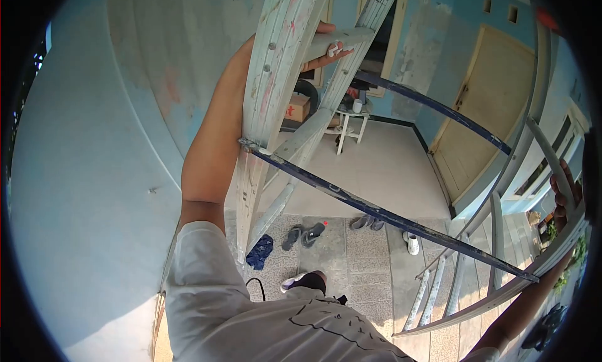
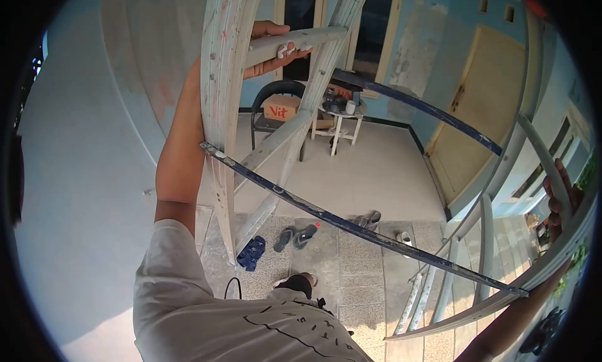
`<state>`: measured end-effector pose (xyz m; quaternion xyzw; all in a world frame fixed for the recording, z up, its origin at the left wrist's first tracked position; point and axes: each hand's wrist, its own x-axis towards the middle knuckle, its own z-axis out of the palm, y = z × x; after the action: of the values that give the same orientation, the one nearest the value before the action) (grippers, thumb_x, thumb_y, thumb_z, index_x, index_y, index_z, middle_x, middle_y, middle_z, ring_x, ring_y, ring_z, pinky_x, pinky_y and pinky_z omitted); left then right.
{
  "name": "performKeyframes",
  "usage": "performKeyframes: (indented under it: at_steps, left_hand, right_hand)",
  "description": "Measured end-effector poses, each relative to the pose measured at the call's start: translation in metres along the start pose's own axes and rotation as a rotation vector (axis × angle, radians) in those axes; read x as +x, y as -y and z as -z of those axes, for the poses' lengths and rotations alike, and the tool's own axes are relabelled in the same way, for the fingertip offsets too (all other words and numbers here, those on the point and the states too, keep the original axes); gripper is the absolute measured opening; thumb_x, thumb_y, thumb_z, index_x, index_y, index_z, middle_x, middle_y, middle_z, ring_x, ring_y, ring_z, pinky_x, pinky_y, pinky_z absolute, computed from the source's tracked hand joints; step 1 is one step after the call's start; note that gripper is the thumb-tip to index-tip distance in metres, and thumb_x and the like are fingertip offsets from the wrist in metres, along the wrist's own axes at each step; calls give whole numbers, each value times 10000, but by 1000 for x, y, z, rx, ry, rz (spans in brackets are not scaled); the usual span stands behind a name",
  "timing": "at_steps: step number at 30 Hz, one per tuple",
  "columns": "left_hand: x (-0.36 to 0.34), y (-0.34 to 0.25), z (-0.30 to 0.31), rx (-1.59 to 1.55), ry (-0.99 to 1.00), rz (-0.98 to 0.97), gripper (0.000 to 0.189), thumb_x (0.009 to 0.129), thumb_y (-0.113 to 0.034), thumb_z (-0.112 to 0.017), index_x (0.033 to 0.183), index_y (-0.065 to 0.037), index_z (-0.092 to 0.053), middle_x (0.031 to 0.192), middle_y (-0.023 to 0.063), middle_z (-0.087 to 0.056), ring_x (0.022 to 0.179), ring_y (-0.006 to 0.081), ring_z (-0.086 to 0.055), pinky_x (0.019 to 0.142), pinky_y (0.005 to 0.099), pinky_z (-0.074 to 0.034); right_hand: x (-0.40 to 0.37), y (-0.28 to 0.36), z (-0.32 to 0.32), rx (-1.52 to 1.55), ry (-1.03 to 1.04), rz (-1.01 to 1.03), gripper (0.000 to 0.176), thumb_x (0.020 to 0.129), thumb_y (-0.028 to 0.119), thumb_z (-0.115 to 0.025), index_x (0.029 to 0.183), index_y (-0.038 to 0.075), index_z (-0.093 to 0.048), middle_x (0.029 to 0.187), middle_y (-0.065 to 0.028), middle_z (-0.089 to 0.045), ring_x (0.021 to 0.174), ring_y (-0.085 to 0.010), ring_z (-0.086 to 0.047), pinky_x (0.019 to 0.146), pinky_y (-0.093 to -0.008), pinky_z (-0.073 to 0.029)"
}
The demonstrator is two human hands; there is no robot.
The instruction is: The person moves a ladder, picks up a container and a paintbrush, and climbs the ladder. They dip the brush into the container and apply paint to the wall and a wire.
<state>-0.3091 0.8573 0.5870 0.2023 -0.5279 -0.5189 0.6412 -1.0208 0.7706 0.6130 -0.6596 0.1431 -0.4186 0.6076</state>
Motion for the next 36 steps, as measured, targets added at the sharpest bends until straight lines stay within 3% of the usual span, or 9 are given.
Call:
performKeyframes:
  at_steps: [4, 8, 10, 15, 22, 26, 30, 34, 36]
  left_hand:
    - [-29, -30, 49, 132, -124, -95, 494, 972, -107, -725, 1305, 198, -523, 1338, 422, -514, 999, 329, -744, 834, 261, -682]
    - [-59, -65, 98, -4, -374, -5, 625, 980, -99, -709, 1403, 218, -375, 1322, 416, -516, 949, 282, -749, 812, 236, -683]
    - [-67, -61, 72, 170, -418, -39, 690, 988, -81, -689, 1446, 217, -266, 1291, 402, -524, 907, 242, -746, 791, 232, -688]
    - [-101, -85, 93, 103, -645, -71, 758, 1015, -112, -656, 1492, 167, -138, 1241, 332, -545, 873, 199, -748, 787, 230, -698]
    - [-140, -114, 108, 270, -841, -119, 737, 1033, -169, -635, 1491, 169, -168, 1226, 277, -582, 850, 182, -750, 761, 219, -701]
    - [-164, -121, 112, 304, -978, -170, 669, 1049, -175, -603, 1469, 172, -216, 1172, 252, -625, 864, 171, -750, 744, 221, -704]
    - [-169, -116, 98, 427, -1195, -273, 599, 1050, -154, -594, 1443, 170, -277, 1164, 239, -643, 885, 175, -750, 731, 233, -705]
    - [-164, -108, 85, 469, -1398, -296, 564, 1032, -133, -618, 1411, 177, -337, 1144, 241, -672, 836, 167, -730, 677, 229, -678]
    - [-161, -100, 77, 552, -1509, -348, 554, 1020, -107, -626, 1410, 176, -352, 1134, 254, -677, 789, 160, -710, 667, 231, -662]
  right_hand:
    - [102, -32, -18, 88, 195, -10, 625, 1078, 271, -541, 1593, 36, -275, 1368, -290, -521, 1014, -286, -751, 769, -384, -714]
    - [215, -62, -67, 235, 227, -292, 576, 1136, 373, -377, 1632, 100, -270, 1436, -318, -505, 1012, -393, -746, 868, -494, -683]
    - [229, -97, -39, 158, 263, -116, 624, 1093, 280, -514, 1602, 27, -257, 1378, -300, -512, 930, -295, -763, 735, -367, -715]
    - [344, -159, -67, 180, 347, -98, 625, 1098, 311, -512, 1603, 50, -251, 1378, -287, -537, 882, -270, -755, 687, -334, -706]
    - [514, -229, -116, 263, 627, -230, 605, 1109, 350, -472, 1603, 68, -267, 1356, -283, -572, 909, -253, -756, 679, -349, -708]
    - [622, -283, -156, 363, 869, -268, 592, 1134, 355, -406, 1622, 75, -223, 1384, -291, -534, 978, -323, -756, 691, -378, -718]
    - [712, -327, -215, 588, 1177, -458, 580, 1136, 444, -354, 1604, 109, -277, 1422, -320, -478, 1058, -359, -733, 818, -497, -703]
    - [736, -364, -296, 658, 1044, -233, 543, 1092, 424, -535, 1476, 45, -471, 1147, -278, -676, 784, -260, -773, 603, -335, -695]
    - [759, -380, -327, 630, 1013, -156, 497, 1077, 386, -582, 1435, 46, -522, 1061, -263, -697, 725, -246, -764, 554, -315, -677]
